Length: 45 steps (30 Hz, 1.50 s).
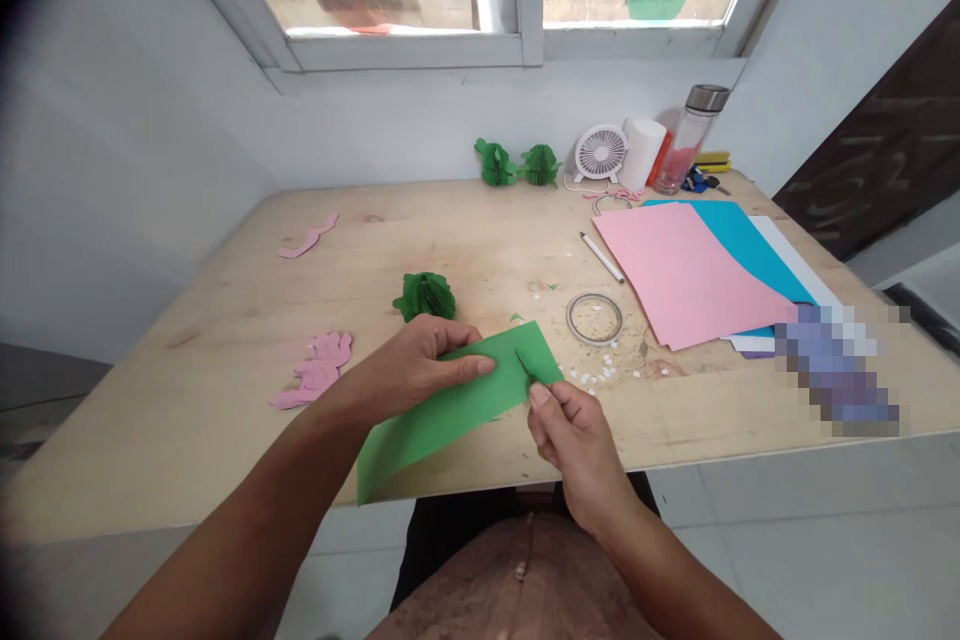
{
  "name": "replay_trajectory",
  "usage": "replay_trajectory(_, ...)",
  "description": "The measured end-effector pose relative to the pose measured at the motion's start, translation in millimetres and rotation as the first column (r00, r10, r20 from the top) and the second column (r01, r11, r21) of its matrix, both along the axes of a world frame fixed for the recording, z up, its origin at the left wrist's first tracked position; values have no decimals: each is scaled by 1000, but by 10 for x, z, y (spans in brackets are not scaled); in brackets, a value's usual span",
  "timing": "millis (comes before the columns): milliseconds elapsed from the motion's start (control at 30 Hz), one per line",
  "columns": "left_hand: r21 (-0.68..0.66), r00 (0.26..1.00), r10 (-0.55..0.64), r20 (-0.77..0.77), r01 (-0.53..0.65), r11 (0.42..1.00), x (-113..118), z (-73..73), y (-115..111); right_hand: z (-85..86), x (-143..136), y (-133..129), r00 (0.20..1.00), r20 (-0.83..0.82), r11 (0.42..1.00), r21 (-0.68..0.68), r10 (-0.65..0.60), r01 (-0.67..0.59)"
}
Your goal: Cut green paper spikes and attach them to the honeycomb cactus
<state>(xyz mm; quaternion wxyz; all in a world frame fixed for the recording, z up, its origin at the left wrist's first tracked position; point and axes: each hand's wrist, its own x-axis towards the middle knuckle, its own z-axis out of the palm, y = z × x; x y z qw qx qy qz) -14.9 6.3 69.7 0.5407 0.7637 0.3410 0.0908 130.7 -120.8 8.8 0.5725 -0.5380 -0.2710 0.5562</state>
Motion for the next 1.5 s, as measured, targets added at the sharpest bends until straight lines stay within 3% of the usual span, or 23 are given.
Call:
replay_trajectory(233, -63, 1000, 1, 26, 1, 998, 1, 23, -4, -17, 5, -10, 998, 53, 1000, 2, -21, 21)
replay_trajectory(467, -122, 998, -31, 55, 37, 992, 15, 25, -26, 17, -4, 15, 1000, 5, 1000, -16, -26, 26)
replay_trajectory(1267, -90, 997, -73, -5, 72, 993, 52, -21, -36, -12, -13, 71, 987, -36, 986, -64, -158, 156)
replay_trajectory(1400, -130, 993, 109, 37, -103, 986, -62, 94, -4, -108, 90, 71, 991, 57, 991, -43, -122, 124)
replay_trajectory(1500, -260, 895, 383, 228, -323, 910, -34, 158, 96, -201, 152, 31, 990, 98, 990, -84, -102, 110)
